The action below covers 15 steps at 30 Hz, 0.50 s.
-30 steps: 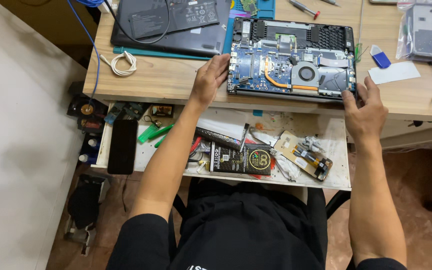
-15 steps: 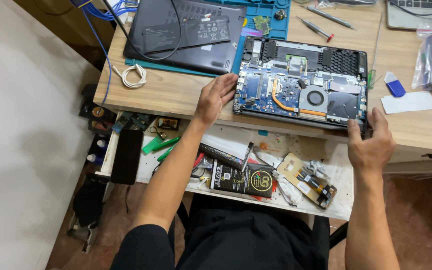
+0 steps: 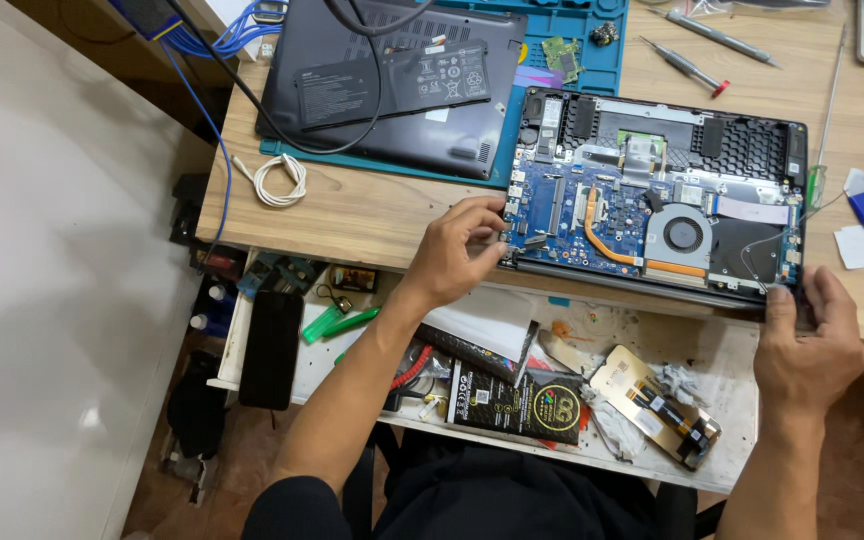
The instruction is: The person uses a screwdriver to remove screws from a disassembled laptop motherboard. They then use their hands to disconnect ribbon cables and remove a small component from the board.
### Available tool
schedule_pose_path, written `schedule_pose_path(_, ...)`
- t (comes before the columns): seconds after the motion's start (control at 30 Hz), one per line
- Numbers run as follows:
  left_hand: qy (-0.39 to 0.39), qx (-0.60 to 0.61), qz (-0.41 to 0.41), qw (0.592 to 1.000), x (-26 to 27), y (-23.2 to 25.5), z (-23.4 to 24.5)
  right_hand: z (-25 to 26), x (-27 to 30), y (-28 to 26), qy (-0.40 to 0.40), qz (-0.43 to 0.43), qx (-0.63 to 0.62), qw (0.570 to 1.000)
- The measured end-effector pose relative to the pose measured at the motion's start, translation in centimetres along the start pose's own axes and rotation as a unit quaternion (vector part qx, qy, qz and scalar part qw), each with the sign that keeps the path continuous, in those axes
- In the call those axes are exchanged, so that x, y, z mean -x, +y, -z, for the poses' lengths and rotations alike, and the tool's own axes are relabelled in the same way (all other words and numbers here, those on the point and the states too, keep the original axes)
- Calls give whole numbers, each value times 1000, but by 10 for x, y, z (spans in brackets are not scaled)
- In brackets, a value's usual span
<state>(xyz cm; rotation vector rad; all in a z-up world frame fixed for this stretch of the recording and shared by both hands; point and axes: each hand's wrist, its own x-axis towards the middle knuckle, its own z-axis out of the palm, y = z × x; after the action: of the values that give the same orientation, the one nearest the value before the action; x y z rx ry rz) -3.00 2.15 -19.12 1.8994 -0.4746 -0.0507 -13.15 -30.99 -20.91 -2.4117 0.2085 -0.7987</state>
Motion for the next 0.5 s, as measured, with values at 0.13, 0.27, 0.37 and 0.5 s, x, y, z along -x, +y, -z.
schedule_pose_path(0.13, -5, -6, -3, 1000, -1, 1, 2, -5, 1, 4, 22, 14, 22, 999)
schedule_pose_path(0.27, 0, -3, -20, 1000, 1, 1, 4, -10, 1, 5, 20, -1, 6, 1000)
schedule_pose_path(0.37, 1, -1, -34, 999, -1, 4, 3, -8, -3, -3, 42, 21, 28, 999)
schedule_pose_path(0.5, 13, -19, -27, 999, -2, 5, -2, -6, -6, -10, 40, -33, 23, 998)
